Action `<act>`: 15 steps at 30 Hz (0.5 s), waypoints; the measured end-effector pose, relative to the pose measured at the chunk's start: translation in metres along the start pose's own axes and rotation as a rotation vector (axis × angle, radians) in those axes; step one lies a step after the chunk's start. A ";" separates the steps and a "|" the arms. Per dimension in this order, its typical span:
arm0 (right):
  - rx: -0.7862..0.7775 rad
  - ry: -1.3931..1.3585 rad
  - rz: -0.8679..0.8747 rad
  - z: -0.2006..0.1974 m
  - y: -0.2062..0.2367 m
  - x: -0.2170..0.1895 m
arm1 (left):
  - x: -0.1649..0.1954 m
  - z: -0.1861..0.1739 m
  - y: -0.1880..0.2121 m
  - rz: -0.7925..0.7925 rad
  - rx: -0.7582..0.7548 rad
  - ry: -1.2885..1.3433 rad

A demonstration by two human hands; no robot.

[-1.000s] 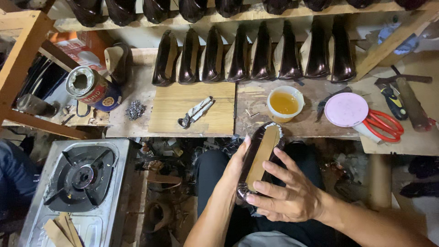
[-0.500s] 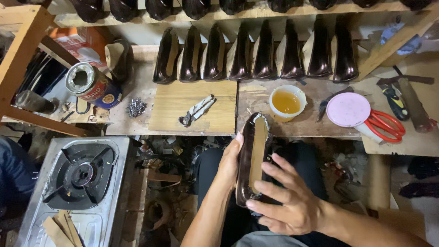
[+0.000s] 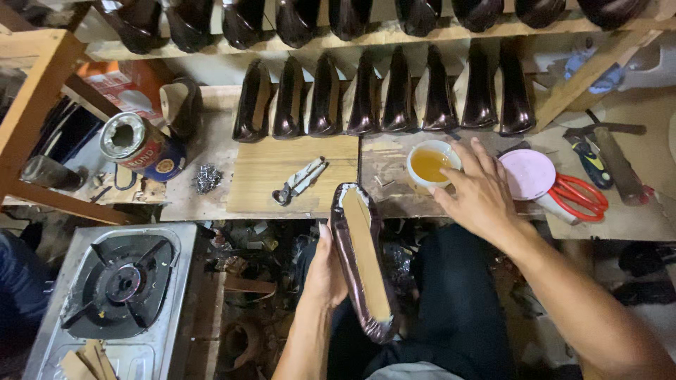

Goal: The person repeatedly applies a yellow liquid to the inner sole of high-heeled shoes using their right index finger. They pick up each shoe from a wooden shelf, apply the liquid along the sole, and return the shoe to the shelf. The process is repeated for multiple shoes in a consistent sequence.

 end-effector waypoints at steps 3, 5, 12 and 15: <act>-0.085 -0.020 0.015 0.012 -0.011 0.019 | 0.000 0.005 0.003 0.042 -0.004 -0.063; -0.063 -0.034 -0.007 0.016 -0.015 0.023 | 0.002 0.009 0.010 0.090 -0.116 -0.124; -0.001 -0.312 -0.028 -0.010 -0.016 -0.001 | -0.001 0.009 0.017 0.106 -0.228 -0.304; 0.110 -0.441 -0.222 -0.022 0.016 -0.042 | -0.007 0.006 0.014 0.089 -0.230 -0.330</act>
Point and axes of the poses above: each hand's wrist, its own y-axis away from the middle knuckle, its own z-axis out of the palm, x = y × z, the point moved 1 cm from there along -y, towards the middle knuckle, and after that the axes turned 9 degrees about -x, right-handed, at the moved point
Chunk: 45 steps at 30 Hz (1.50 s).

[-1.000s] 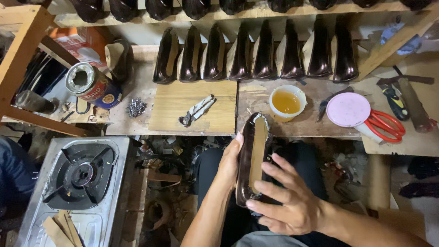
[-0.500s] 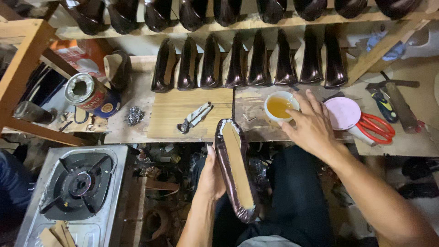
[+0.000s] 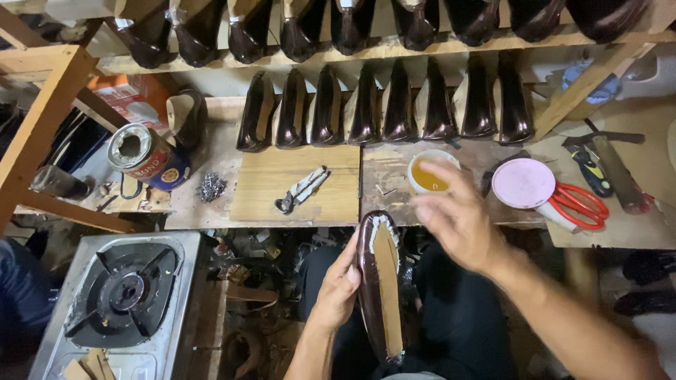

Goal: The person repeatedly applies a yellow liquid to the inner sole of high-heeled shoes using their right index finger. They pick up each shoe from a wooden shelf, apply the liquid along the sole, and return the shoe to the shelf. The process is repeated for multiple shoes in a consistent sequence.

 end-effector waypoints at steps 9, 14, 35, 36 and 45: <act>0.033 0.121 -0.227 0.026 0.014 -0.039 | 0.000 0.015 -0.004 -0.030 -0.066 -0.092; 0.083 0.144 -0.414 0.019 0.023 -0.053 | 0.010 0.019 -0.004 -0.064 -0.068 -0.126; 0.214 0.043 -0.323 -0.002 0.027 -0.070 | 0.002 0.017 0.004 -0.049 -0.141 -0.407; 0.218 0.036 -0.311 -0.001 0.026 -0.070 | 0.003 0.017 0.004 -0.049 -0.133 -0.404; 0.211 0.015 -0.209 -0.007 0.024 -0.078 | -0.001 0.022 0.004 0.005 -0.108 -0.421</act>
Point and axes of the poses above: each hand's wrist, its own y-axis away from the middle knuckle, its own z-axis out of the palm, x = y × z, the point moved 1 cm from there along -y, towards the middle knuckle, and after that the axes turned 9 degrees about -x, right-handed, at the moved point
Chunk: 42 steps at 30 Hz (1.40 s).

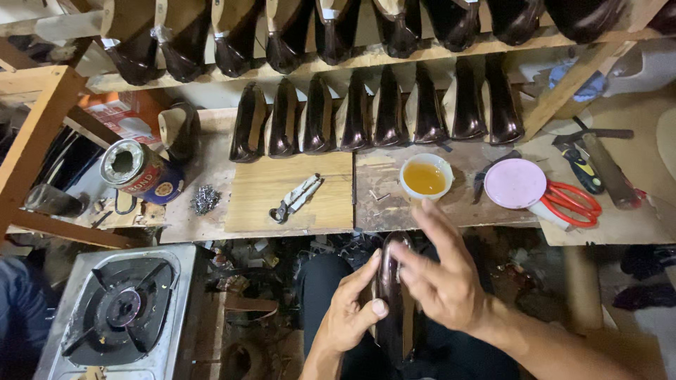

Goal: The person repeatedly applies a yellow liquid to the inner sole of high-heeled shoes using their right index finger. They pick up each shoe from a wooden shelf, apply the liquid along the sole, and return the shoe to the shelf. The process is repeated for multiple shoes in a consistent sequence.

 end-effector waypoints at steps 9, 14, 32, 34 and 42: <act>-0.084 -0.165 0.164 0.000 -0.002 0.009 | -0.005 0.003 0.002 0.016 0.094 0.177; -0.380 -0.593 0.552 0.002 0.012 0.019 | 0.001 -0.005 -0.001 0.199 0.447 0.397; -0.387 0.371 0.337 0.029 -0.018 0.152 | 0.010 0.001 0.010 0.026 0.149 1.067; -0.490 0.423 0.335 0.031 -0.022 0.161 | 0.010 0.003 0.008 0.039 0.215 0.993; -0.366 0.189 0.525 0.030 -0.010 0.149 | 0.020 -0.003 -0.017 0.057 0.335 0.717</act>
Point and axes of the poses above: each hand's wrist, its own y-axis away from the middle knuckle, its own z-axis out of the palm, x = y × z, the point moved 1 cm from there along -y, towards the middle knuckle, and after that the axes turned 9 degrees about -x, right-handed, at the moved point
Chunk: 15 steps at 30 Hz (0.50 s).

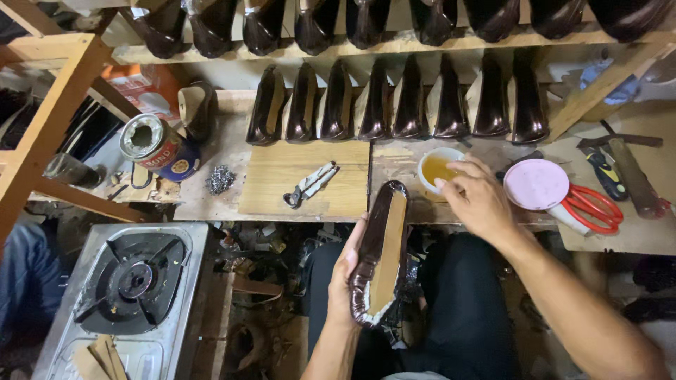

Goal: The person repeatedly applies a yellow liquid to the inner sole of high-heeled shoes using their right index finger. They pick up each shoe from a wooden shelf, apply the liquid along the sole, and return the shoe to the shelf. The process is repeated for multiple shoes in a consistent sequence.

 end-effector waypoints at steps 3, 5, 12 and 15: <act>0.068 -0.248 -0.110 -0.008 0.032 -0.035 | -0.006 0.006 -0.012 0.031 -0.005 -0.029; 0.070 -0.350 -0.283 -0.006 0.066 -0.070 | -0.013 0.008 -0.020 0.040 0.028 -0.050; 0.131 -0.200 -0.604 0.000 0.106 -0.117 | -0.026 0.012 -0.034 0.063 -0.020 -0.156; 0.129 -0.206 -0.571 -0.002 0.102 -0.111 | -0.028 0.012 -0.033 0.065 -0.021 -0.144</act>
Point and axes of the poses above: each hand's wrist, its own y-axis away from the middle knuckle, its own z-axis out of the palm, x = y × z, the point moved 1 cm from there along -y, towards the middle knuckle, and after that the axes turned 9 degrees about -x, right-handed, at the moved point
